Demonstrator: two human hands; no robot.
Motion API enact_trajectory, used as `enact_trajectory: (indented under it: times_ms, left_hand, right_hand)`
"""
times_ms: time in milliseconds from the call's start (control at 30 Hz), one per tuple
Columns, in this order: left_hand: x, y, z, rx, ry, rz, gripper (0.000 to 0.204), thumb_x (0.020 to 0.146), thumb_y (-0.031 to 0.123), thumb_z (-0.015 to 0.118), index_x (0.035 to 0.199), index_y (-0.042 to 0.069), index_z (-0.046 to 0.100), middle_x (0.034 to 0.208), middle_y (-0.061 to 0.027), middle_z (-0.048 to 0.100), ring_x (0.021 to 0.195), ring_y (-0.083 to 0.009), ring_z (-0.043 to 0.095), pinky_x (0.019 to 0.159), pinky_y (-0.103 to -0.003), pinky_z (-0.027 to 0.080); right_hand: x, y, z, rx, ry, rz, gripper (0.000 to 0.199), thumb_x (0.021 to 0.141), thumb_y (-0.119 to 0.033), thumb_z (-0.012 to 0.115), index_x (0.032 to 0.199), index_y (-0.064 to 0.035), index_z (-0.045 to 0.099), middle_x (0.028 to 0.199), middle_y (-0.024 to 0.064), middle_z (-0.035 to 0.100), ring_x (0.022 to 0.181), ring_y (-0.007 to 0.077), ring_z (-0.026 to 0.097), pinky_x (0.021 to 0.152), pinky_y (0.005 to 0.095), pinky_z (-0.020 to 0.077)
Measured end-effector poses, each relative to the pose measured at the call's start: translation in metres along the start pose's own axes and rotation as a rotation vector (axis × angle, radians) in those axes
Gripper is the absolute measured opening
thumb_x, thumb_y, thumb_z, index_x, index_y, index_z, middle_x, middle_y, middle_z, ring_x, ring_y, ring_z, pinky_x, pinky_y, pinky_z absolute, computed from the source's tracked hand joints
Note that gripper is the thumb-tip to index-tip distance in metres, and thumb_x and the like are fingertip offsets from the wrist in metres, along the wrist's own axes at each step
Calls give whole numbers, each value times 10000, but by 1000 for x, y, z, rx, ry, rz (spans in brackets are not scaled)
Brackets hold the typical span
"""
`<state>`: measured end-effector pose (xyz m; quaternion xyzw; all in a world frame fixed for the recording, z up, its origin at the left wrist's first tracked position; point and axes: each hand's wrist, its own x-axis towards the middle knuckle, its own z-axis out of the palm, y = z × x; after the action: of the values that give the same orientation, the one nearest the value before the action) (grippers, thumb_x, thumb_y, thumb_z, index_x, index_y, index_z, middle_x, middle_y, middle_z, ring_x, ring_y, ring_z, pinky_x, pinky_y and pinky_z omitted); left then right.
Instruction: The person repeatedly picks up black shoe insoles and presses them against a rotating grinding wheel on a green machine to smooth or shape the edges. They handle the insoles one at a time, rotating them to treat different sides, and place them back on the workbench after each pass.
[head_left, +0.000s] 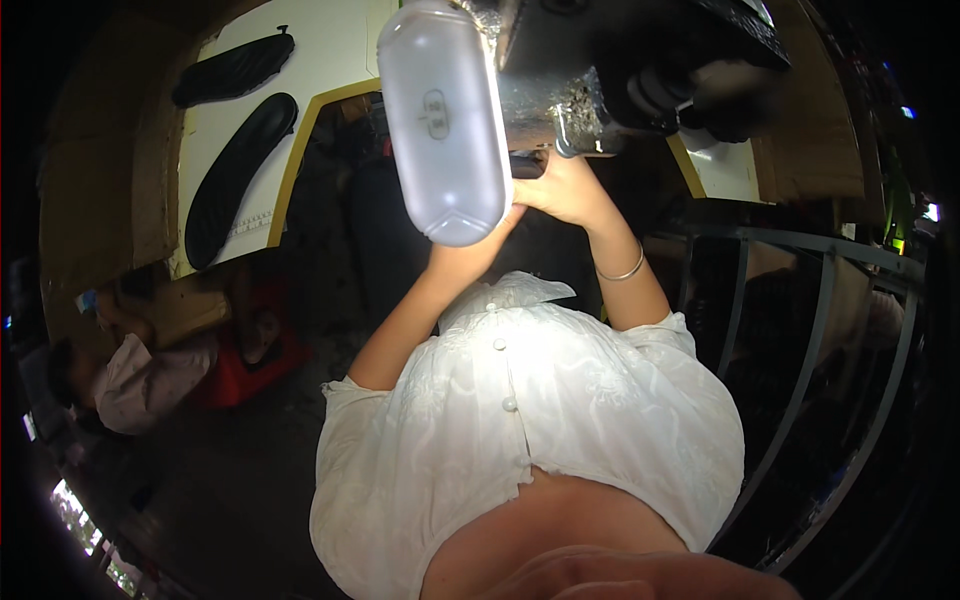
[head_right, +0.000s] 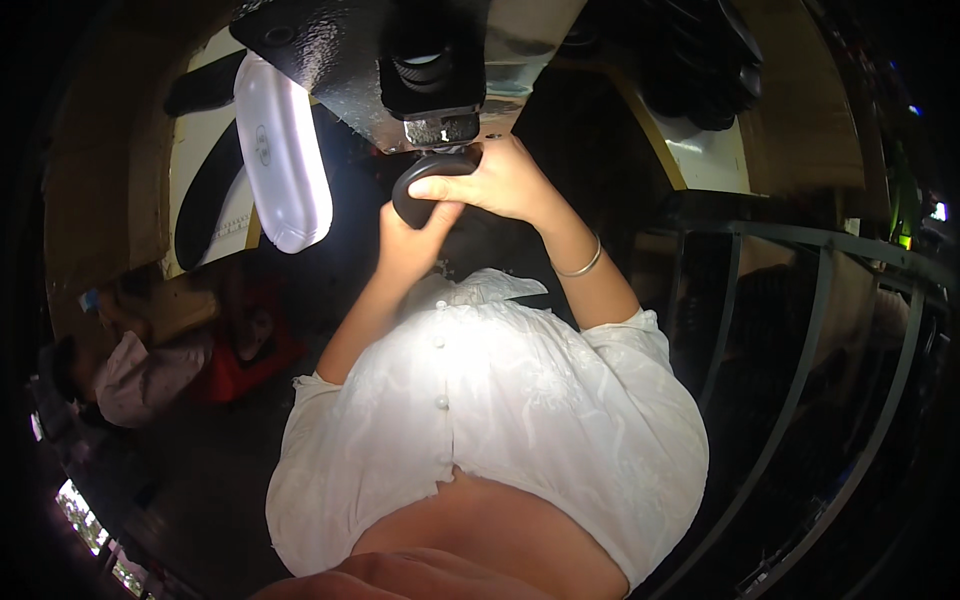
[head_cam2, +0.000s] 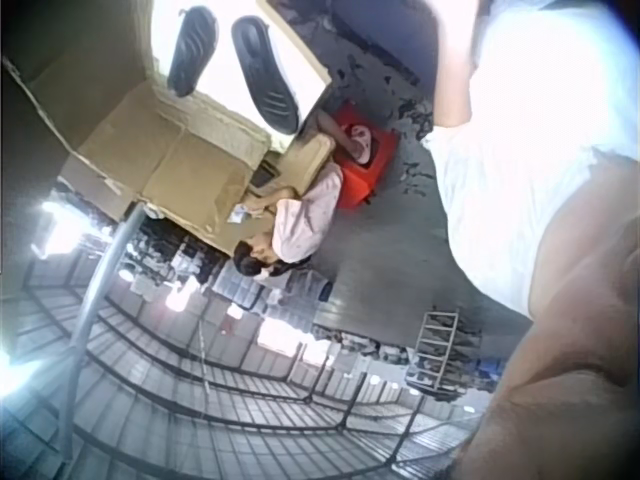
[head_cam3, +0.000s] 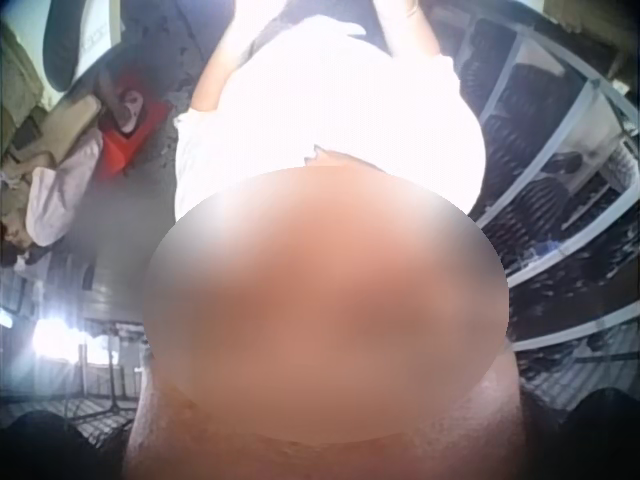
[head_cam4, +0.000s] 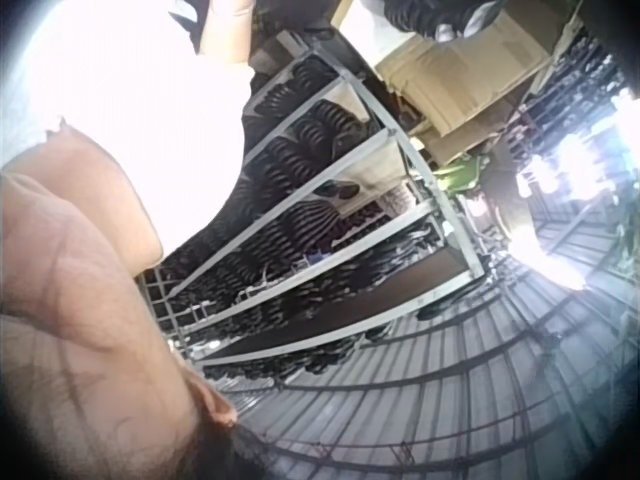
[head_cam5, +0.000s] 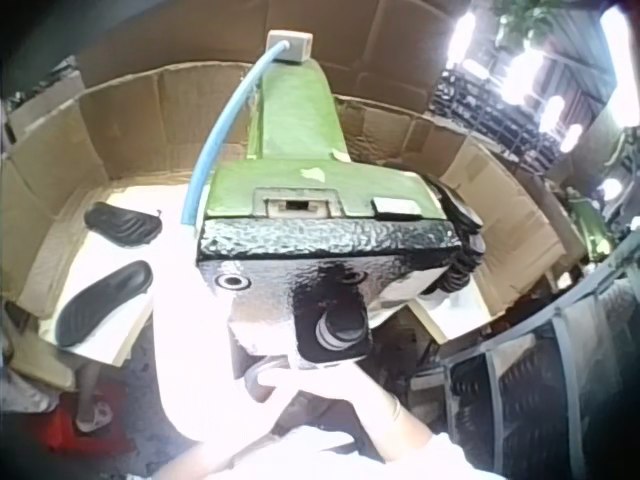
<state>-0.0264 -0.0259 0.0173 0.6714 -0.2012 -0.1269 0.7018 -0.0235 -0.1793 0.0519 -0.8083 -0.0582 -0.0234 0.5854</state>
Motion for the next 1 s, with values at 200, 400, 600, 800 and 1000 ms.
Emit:
enact_trajectory:
  times_ms: [200, 400, 600, 800, 1000]
  left_hand:
    - [11, 20, -9, 214, -40, 189, 251, 773, 119, 689, 983, -1, 622, 850, -69, 626, 746, -130, 593, 645, -250, 465]
    - [8, 16, 0, 301, -175, 122, 261, 725, 104, 716, 962, 25, 637, 835, -97, 623, 707, -169, 603, 632, -259, 469]
    - [4, 21, 9, 83, -99, 68, 231, 782, 147, 678, 956, 1, 638, 817, -80, 619, 733, -145, 592, 652, -252, 459]
    - [21, 8, 19, 47, 21, -61, 275, 856, 258, 606, 875, -13, 649, 798, -46, 626, 691, -99, 554, 636, -242, 442]
    - [14, 18, -6, 44, 36, -219, 320, 903, 277, 523, 832, -16, 631, 729, -15, 609, 646, -63, 522, 596, -215, 418]
  right_hand:
    - [-27, 4, -17, 153, -49, -67, 316, 805, -274, 656, 975, -7, 651, 847, 61, 607, 735, 124, 562, 678, 243, 451]
    - [-42, 11, -31, 259, 48, 34, 113, 801, -93, 645, 835, 13, 665, 710, 65, 595, 650, 145, 564, 584, 267, 433]
    - [-46, 37, -58, -170, 364, 102, 178, 814, -166, 628, 775, 7, 615, 715, 86, 581, 655, 164, 561, 610, 278, 431]
    - [-75, 71, -31, 132, -461, 398, 655, 687, -264, 761, 1198, 29, 475, 1157, 138, 554, 1060, 214, 511, 926, 330, 395]
    - [-110, 83, -61, 10, -509, 784, 430, 663, -87, 716, 1040, 60, 570, 851, 69, 652, 775, 135, 578, 709, 262, 464]
